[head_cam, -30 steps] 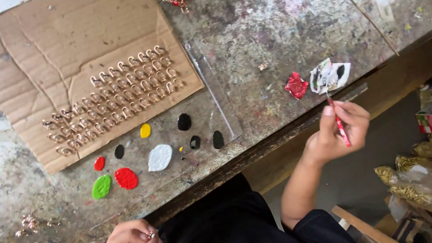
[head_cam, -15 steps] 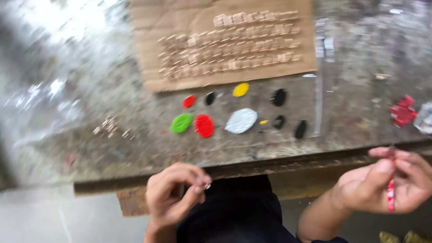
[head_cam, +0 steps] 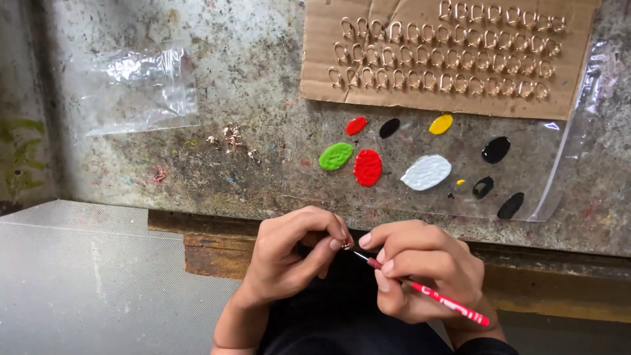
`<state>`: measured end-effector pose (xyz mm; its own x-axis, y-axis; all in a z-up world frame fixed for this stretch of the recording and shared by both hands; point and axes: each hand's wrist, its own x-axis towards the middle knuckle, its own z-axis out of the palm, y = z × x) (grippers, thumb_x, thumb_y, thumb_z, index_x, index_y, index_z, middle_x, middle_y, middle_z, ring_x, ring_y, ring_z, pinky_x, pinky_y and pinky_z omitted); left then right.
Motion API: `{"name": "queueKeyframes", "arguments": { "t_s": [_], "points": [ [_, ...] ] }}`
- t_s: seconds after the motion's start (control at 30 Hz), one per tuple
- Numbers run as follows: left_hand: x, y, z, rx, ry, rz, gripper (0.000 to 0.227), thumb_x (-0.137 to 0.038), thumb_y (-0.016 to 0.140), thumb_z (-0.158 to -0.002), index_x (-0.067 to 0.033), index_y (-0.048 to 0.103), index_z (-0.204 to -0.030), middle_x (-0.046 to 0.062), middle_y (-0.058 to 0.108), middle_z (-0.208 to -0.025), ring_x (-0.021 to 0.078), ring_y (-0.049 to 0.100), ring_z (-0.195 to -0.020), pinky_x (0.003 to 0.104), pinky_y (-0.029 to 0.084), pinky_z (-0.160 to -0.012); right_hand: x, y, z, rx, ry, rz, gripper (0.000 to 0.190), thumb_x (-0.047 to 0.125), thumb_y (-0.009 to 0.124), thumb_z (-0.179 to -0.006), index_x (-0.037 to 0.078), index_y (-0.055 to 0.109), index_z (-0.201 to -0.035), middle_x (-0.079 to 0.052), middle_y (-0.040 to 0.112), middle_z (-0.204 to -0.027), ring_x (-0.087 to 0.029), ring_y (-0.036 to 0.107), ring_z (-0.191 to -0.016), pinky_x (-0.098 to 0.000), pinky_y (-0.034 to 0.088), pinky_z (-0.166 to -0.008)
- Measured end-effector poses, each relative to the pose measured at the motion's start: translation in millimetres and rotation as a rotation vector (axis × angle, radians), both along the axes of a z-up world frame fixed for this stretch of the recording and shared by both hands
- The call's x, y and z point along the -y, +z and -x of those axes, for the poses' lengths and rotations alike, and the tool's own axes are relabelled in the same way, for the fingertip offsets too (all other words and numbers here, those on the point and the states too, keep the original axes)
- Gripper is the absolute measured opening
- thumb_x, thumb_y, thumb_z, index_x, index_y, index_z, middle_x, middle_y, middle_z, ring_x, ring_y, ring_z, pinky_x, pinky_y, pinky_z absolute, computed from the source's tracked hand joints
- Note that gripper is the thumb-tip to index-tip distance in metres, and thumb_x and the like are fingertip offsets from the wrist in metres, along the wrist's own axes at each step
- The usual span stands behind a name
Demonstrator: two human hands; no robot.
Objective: Painting small black details onto gold-colored jewelry components using a fine brush.
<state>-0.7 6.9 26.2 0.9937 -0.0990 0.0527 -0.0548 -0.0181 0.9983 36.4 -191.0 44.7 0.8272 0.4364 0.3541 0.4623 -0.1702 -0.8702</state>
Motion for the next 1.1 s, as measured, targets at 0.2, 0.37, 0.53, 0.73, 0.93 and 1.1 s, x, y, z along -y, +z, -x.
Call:
{"name": "queueKeyframes", "arguments": {
  "t_s": [0.2,0.37,0.53,0.73,0.93,1.1],
  "points": [
    [1.4,-6.5,-0.9,0.009,0.046,-0.071,0.007,-0.006,0.059,-0.101,-0.0021,0.062,-0.097,0.012,0.071,-0.095,0.0175,0.069,-0.077,0.023,0.055,-0.067,-2.1,-7.5,2.5,0.029,-0.074,0.081,0.007,0.008,0.063,-0.091,0.010,0.058,-0.087,-0.008,0.067,-0.085,-0.025,0.086,-0.084,-0.0205,0.070,-0.070],
    [3.0,-3.8,-3.3,-0.013,0.066,-0.079,0.007,-0.006,0.058,-0.101,-0.0022,0.062,-0.097,0.010,0.071,-0.094,0.0156,0.067,-0.073,0.023,0.053,-0.065,-1.6,-10.7,3.4,0.056,-0.104,0.116,0.010,0.009,0.067,-0.090,0.013,0.059,-0.086,-0.005,0.071,-0.085,-0.021,0.086,-0.085,-0.0177,0.065,-0.071],
    [3.4,-6.5,-4.4,-0.030,0.064,-0.086,0.008,-0.007,0.057,-0.102,-0.0019,0.062,-0.098,0.010,0.071,-0.094,0.0168,0.069,-0.077,0.023,0.054,-0.069,-4.3,-18.4,2.4,0.102,-0.127,0.116,0.011,0.007,0.069,-0.089,0.012,0.060,-0.086,-0.004,0.073,-0.085,-0.020,0.086,-0.083,-0.0164,0.062,-0.070],
    [4.0,-8.9,-6.4,-0.024,0.057,-0.072,0.009,-0.004,0.056,-0.102,0.0001,0.060,-0.096,0.012,0.070,-0.091,0.0192,0.069,-0.078,0.025,0.055,-0.071,-5.3,-29.4,1.4,0.156,-0.145,0.076,0.010,0.009,0.070,-0.088,0.011,0.060,-0.087,-0.005,0.073,-0.081,-0.019,0.085,-0.078,-0.0158,0.064,-0.067],
    [5.2,-8.3,-7.9,-0.032,0.053,-0.073,0.009,-0.005,0.055,-0.102,-0.0010,0.060,-0.095,0.011,0.069,-0.090,0.0184,0.068,-0.075,0.024,0.054,-0.070,-3.2,-27.1,0.2,0.159,-0.129,0.095,0.009,0.010,0.069,-0.090,0.011,0.060,-0.090,-0.005,0.074,-0.084,-0.017,0.086,-0.080,-0.0148,0.062,-0.069],
    [6.2,-8.5,-9.1,-0.016,0.064,-0.058,0.010,-0.003,0.055,-0.102,0.0004,0.059,-0.093,0.012,0.069,-0.089,0.0196,0.068,-0.075,0.025,0.055,-0.071,-2.6,-24.9,-0.7,0.165,-0.109,0.126,0.010,0.009,0.070,-0.089,0.011,0.060,-0.091,-0.004,0.075,-0.086,-0.016,0.086,-0.081,-0.0147,0.062,-0.070]
  ]
}}
